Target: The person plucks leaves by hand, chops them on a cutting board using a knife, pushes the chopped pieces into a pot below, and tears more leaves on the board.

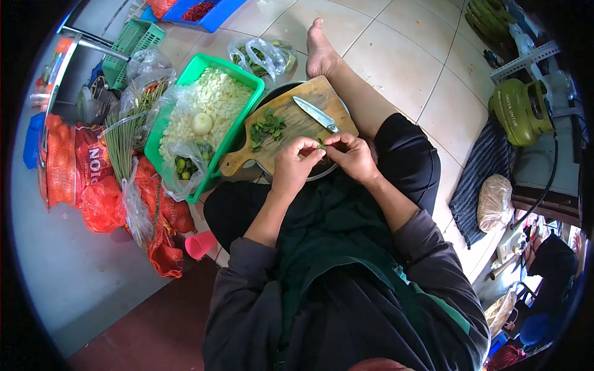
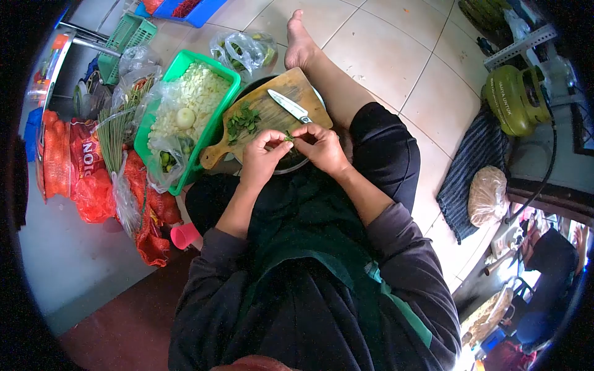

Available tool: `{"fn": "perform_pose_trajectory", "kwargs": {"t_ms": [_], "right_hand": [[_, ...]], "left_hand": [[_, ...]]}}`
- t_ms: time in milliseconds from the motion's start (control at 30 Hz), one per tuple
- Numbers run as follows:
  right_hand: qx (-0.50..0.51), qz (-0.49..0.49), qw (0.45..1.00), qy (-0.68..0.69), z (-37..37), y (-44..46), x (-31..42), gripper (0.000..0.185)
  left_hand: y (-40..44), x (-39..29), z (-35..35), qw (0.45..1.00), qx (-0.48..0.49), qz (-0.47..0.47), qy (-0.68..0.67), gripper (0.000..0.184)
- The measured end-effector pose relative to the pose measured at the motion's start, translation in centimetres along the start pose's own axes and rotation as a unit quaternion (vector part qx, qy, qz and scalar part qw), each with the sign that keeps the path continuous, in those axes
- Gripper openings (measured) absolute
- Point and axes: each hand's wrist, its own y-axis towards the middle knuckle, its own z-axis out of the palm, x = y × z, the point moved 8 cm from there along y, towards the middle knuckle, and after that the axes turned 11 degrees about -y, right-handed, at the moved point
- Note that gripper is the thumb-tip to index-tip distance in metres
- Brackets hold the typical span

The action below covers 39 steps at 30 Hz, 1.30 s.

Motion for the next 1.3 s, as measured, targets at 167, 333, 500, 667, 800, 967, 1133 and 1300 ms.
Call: {"fn": "perform_pose_trajectory", "kwargs": {"t_ms": [167, 333, 500, 667, 800, 967, 1133, 1300], "right_hand": [[0.05, 0.052, 0.995, 0.063, 0.8, 0.0, 0.1, 0.016], [0.094, 0.094, 0.989, 0.058, 0.9, -0.2, 0.4, 0.017], [0.11, 0.06, 0.982, 0.14, 1.5, -0.2, 1.0, 0.02], [0.091, 0.068, 0.981, 0.16, 1.2, 0.0, 0.4, 0.017], [0.075, 0.048, 0.984, 0.156, 1.2, 0.1, 0.1, 0.015], [0.039, 0.023, 0.99, 0.131, 0.8, 0.0, 0.8, 0.014], [0.008, -0.018, 0.998, 0.058, 0.2, 0.0, 0.9, 0.017], [-0.036, -0.111, 0.989, -0.086, -0.6, -0.1, 3.6, 0.018]], "left_hand": [[0.3, -0.4, -0.4, 0.996, 0.009, 0.062, 0.058, 0.021], [0.6, 0.7, -0.6, 1.0, 0.002, -0.028, 0.013, 0.029], [0.5, 2.7, -0.8, 0.984, 0.017, -0.112, -0.135, 0.028], [-0.3, 3.2, -0.5, 0.963, 0.035, -0.194, -0.181, 0.023], [-0.6, 2.9, -0.4, 0.97, 0.028, -0.187, -0.153, 0.017], [-0.6, 2.5, -0.1, 0.976, 0.004, -0.162, -0.146, 0.014], [-0.7, 2.8, 0.1, 0.973, -0.014, -0.152, -0.173, 0.013], [-0.7, 3.2, 0.3, 0.971, -0.018, -0.126, -0.201, 0.011]]}}
